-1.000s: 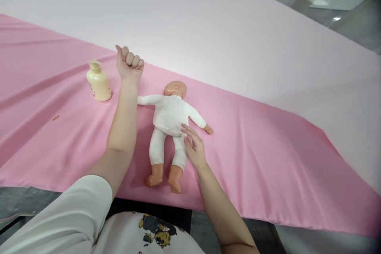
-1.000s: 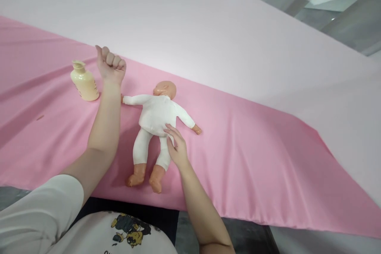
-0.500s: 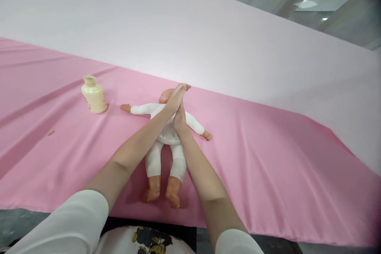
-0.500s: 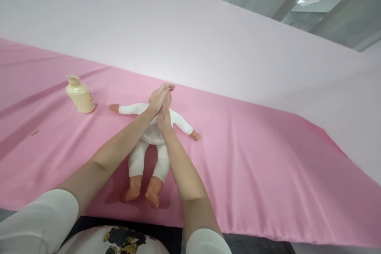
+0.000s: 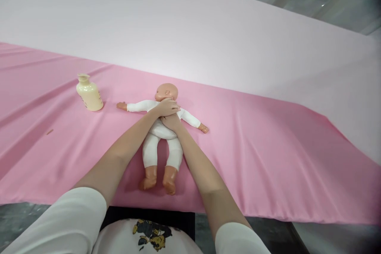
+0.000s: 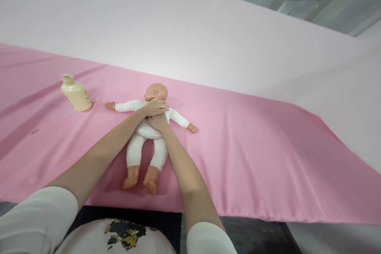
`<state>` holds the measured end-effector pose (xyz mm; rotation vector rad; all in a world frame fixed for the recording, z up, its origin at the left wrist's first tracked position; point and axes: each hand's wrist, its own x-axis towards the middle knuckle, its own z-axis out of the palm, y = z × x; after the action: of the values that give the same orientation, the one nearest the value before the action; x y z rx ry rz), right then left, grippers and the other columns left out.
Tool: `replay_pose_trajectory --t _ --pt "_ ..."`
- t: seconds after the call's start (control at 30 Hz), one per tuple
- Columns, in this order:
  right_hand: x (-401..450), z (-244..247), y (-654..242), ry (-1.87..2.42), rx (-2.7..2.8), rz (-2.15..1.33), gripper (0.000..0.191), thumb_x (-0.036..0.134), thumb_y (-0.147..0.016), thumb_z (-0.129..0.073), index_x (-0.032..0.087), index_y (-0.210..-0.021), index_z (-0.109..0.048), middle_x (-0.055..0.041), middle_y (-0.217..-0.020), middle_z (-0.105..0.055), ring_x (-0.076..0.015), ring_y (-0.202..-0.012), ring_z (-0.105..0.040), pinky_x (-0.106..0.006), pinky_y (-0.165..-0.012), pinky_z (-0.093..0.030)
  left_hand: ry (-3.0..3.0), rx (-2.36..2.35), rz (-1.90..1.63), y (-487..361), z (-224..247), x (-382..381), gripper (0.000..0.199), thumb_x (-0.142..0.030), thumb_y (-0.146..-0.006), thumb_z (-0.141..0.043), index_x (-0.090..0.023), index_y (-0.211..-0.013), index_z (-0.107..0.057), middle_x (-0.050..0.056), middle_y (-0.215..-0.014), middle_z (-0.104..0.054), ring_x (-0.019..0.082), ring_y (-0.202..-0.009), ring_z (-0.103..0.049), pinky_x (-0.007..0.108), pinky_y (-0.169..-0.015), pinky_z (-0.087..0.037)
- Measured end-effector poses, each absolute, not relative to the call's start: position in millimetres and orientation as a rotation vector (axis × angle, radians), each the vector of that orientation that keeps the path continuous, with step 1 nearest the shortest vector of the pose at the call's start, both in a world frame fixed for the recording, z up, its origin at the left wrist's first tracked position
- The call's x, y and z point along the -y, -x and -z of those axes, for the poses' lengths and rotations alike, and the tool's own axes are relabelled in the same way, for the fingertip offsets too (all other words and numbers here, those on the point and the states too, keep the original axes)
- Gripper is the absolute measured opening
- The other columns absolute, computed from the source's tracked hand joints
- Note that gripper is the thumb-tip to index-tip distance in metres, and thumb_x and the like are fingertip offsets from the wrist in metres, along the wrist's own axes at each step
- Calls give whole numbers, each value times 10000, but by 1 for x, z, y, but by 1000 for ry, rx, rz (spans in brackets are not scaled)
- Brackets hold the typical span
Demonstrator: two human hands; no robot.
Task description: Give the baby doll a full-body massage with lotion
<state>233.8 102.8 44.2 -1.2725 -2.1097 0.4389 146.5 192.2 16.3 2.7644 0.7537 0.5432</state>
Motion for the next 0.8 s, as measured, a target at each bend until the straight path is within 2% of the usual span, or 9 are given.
replay_pose_trajectory --t 0.07,0.13,0.2,0.3,0.43,0.57,0.7,0.8 --pt "-97 -34 -234 1305 2128 -439 371 392 -974 -579 193 -1288 -592 -98 -1366 -589 -244 -1199 -599 -486 -1040 -510 -2771 -704 -539 -145 -16 -194 405 -366 -948 -400 -273 -1011 -790 30 -1181 -752 219 -1178 -613 408 -1179 -283" --pt "-92 -24 -234 1334 2145 -433 381 376 -1002 -513 181 -1321 -587 -111 -1440 -557 -270 -1317 -516 -523 -1167 -379 -2770 -681 -539 -142 -16 -194 410 -371 -937 -398 -278 -1003 -792 29 -1166 -758 216 -1139 -623 403 -1158 -295" --pt "-88 -14 -235 1380 2173 -406 412 345 -1014 -459 133 -1345 -584 -138 -1481 -534 -291 -1409 -421 -512 -1247 -238 -2776 -687 -537 -138 -15 -194 409 -366 -925 -404 -272 -1044 -785 31 -1215 -742 217 -1163 -611 401 -1152 -289" --pt "-77 -2 -237 1483 2248 -330 475 354 -1004 -448 96 -1392 -542 -162 -1538 -473 -314 -1490 -320 -515 -1279 -134 -2798 -705 -517 -133 -13 -192 430 -368 -920 -412 -248 -1159 -748 48 -1336 -680 223 -1262 -561 409 -1174 -246" --pt "-54 7 -238 1525 2262 -306 530 434 -1015 -389 168 -1471 -442 -139 -1595 -400 -319 -1521 -279 -603 -1250 -150 -2836 -738 -498 -129 -10 -183 444 -369 -931 -424 -248 -1261 -696 62 -1459 -585 239 -1361 -483 444 -1203 -196" --pt "-41 9 -247 1497 2255 -339 531 485 -1019 -354 210 -1457 -474 -122 -1576 -439 -312 -1529 -282 -636 -1243 -146 -2849 -780 -495 -123 -6 -166 446 -329 -959 -415 -256 -1333 -646 78 -1520 -516 267 -1411 -443 503 -1204 -196" --pt "-46 13 -277 1230 2303 -560 523 545 -1012 -350 278 -1413 -553 -58 -1539 -507 -248 -1514 -346 -573 -1276 -157 -2816 -810 -479 -108 -1 -145 469 -284 -976 -388 -272 -1404 -579 56 -1564 -458 264 -1494 -350 521 -1235 -134" --pt "-54 21 -300 1175 2207 -689 596 636 -975 -379 292 -1432 -545 -46 -1572 -460 -230 -1531 -319 -520 -1284 -190 -2748 -801 -432 -94 0 -129 488 -342 -997 -381 -266 -1461 -513 42 -1593 -416 259 -1523 -295 488 -1254 -96"
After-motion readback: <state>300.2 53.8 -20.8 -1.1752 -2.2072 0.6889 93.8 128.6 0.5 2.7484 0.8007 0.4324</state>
